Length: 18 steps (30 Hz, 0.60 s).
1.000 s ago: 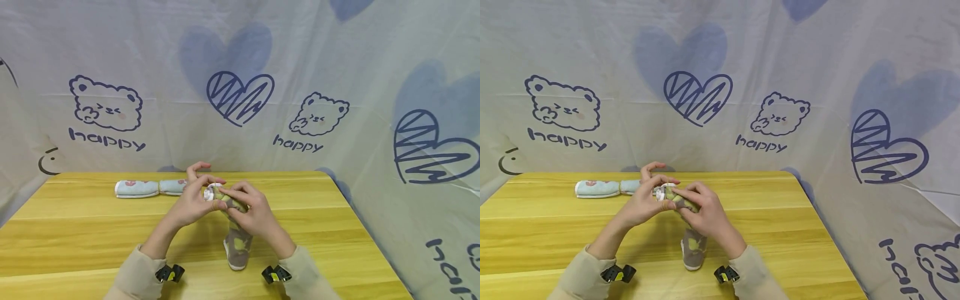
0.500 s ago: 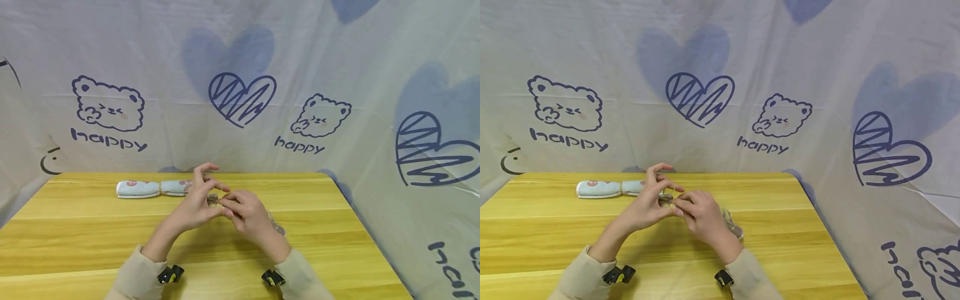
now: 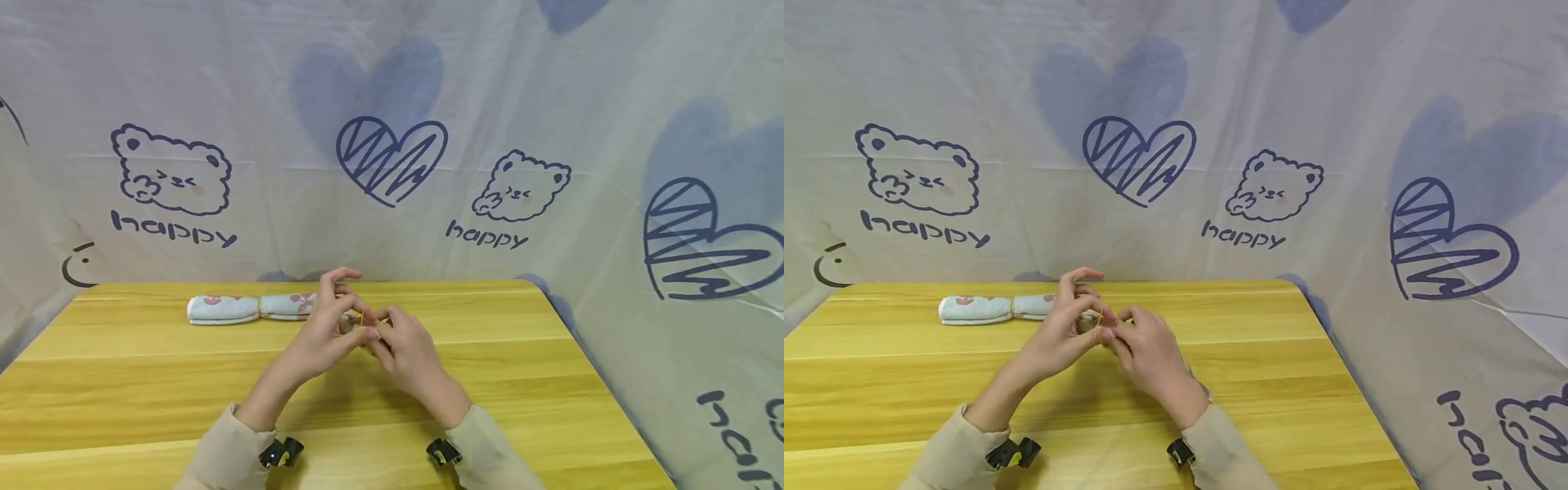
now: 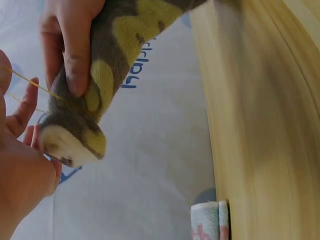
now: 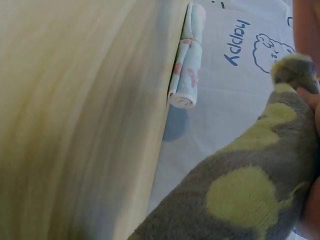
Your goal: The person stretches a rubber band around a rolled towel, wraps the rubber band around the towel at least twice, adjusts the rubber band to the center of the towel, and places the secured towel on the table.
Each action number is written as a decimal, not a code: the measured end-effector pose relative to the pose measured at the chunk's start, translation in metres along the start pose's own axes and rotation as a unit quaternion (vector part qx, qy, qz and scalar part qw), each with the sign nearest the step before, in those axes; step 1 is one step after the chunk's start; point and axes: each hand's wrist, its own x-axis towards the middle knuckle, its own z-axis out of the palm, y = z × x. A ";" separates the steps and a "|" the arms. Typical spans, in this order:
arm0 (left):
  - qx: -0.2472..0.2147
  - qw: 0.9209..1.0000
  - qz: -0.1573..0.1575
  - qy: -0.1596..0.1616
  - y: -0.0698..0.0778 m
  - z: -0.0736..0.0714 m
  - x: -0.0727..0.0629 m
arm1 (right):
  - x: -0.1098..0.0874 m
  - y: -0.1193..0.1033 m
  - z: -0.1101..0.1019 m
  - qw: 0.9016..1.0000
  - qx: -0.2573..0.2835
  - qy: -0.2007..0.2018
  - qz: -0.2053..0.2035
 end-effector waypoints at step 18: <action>0.132 0.974 0.157 0.093 0.010 0.031 0.002 | 0.010 0.004 -0.024 0.916 0.193 0.137 0.324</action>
